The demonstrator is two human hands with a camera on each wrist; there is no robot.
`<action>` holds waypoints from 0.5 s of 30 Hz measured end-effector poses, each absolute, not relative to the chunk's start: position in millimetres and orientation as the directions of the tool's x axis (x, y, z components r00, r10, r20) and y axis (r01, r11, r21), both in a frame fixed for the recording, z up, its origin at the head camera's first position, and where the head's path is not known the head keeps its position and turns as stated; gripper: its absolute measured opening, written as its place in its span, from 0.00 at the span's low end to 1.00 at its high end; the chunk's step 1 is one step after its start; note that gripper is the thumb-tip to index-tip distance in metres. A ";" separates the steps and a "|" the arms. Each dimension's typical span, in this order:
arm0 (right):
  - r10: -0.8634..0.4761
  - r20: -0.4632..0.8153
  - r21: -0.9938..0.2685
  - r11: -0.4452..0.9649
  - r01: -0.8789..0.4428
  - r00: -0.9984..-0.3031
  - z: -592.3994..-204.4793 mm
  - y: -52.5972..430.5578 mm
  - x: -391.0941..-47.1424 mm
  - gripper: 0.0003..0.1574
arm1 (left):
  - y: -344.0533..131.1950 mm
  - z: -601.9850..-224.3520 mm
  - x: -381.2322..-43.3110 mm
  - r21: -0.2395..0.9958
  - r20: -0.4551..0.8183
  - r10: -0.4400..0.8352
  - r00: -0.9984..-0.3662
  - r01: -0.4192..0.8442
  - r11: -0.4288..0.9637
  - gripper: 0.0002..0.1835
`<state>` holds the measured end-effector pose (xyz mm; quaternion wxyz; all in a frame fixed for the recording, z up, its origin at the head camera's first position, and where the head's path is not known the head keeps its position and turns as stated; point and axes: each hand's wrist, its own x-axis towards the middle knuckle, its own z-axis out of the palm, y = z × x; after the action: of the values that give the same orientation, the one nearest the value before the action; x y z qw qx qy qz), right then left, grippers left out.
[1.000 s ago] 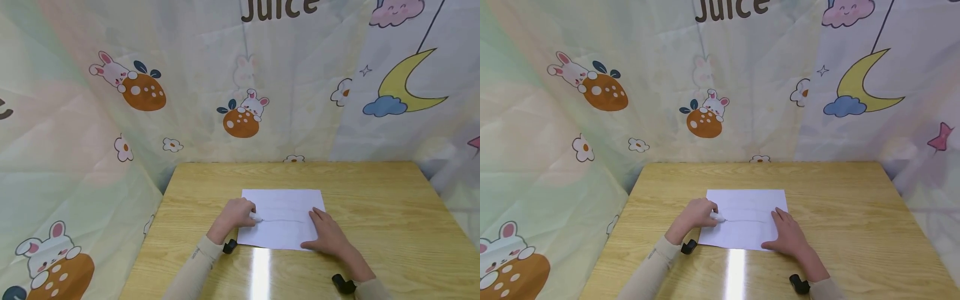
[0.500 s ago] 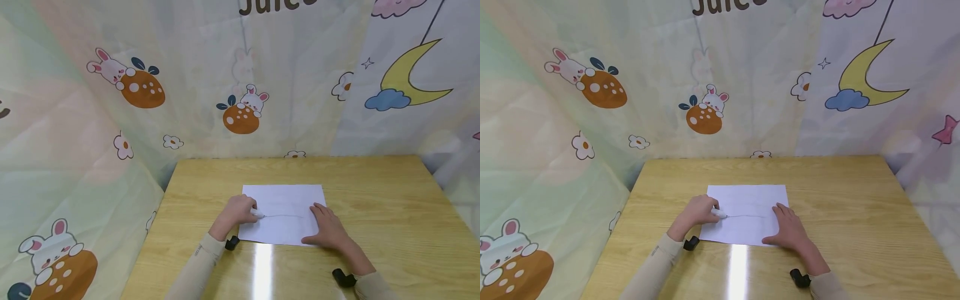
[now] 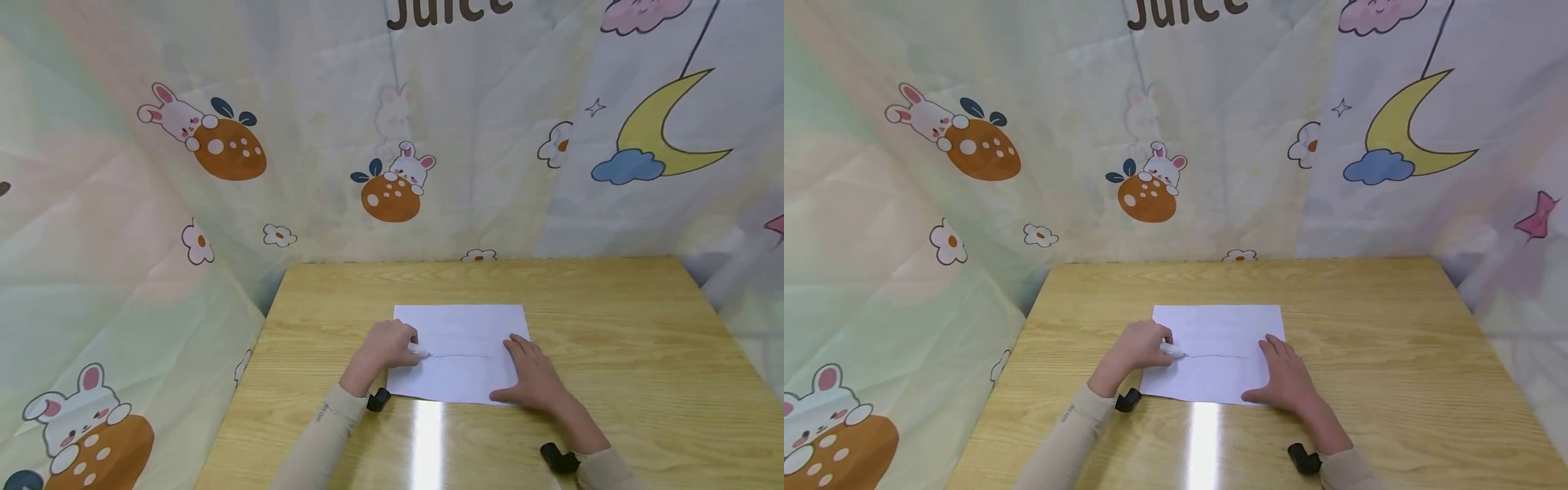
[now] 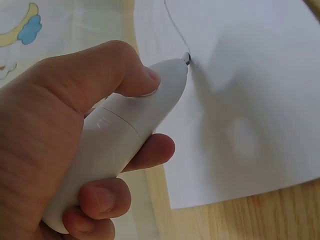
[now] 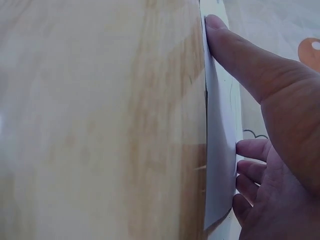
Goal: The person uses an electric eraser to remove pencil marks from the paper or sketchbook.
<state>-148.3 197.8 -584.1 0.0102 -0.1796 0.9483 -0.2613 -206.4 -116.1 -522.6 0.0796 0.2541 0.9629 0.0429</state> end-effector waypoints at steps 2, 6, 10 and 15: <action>-0.342 0.080 -0.496 0.801 -0.335 -0.936 -583.5 198.1 -148.4 0.71 | -115.4 -522.5 -206.2 0.131 -0.127 0.506 -0.853 0.491 0.861 0.11; -0.345 0.080 -0.492 0.802 -0.339 -0.935 -584.4 198.6 -149.2 0.71 | -118.9 -523.0 -205.7 0.129 -0.127 0.484 -0.866 0.469 0.874 0.11; -0.355 0.078 -0.495 0.797 -0.345 -0.932 -586.6 197.4 -149.5 0.72 | -122.0 -523.6 -204.7 0.127 -0.126 0.487 -0.864 0.473 0.872 0.10; -0.348 0.080 -0.492 0.801 -0.340 -0.934 -587.2 196.1 -150.4 0.71 | -120.9 -524.1 -204.9 0.143 -0.125 0.506 -0.853 0.489 0.860 0.11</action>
<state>-150.4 196.1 -587.2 0.0073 -0.1811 0.9490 -0.2580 -204.9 -120.9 -524.1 0.0795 0.2590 0.9611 0.0531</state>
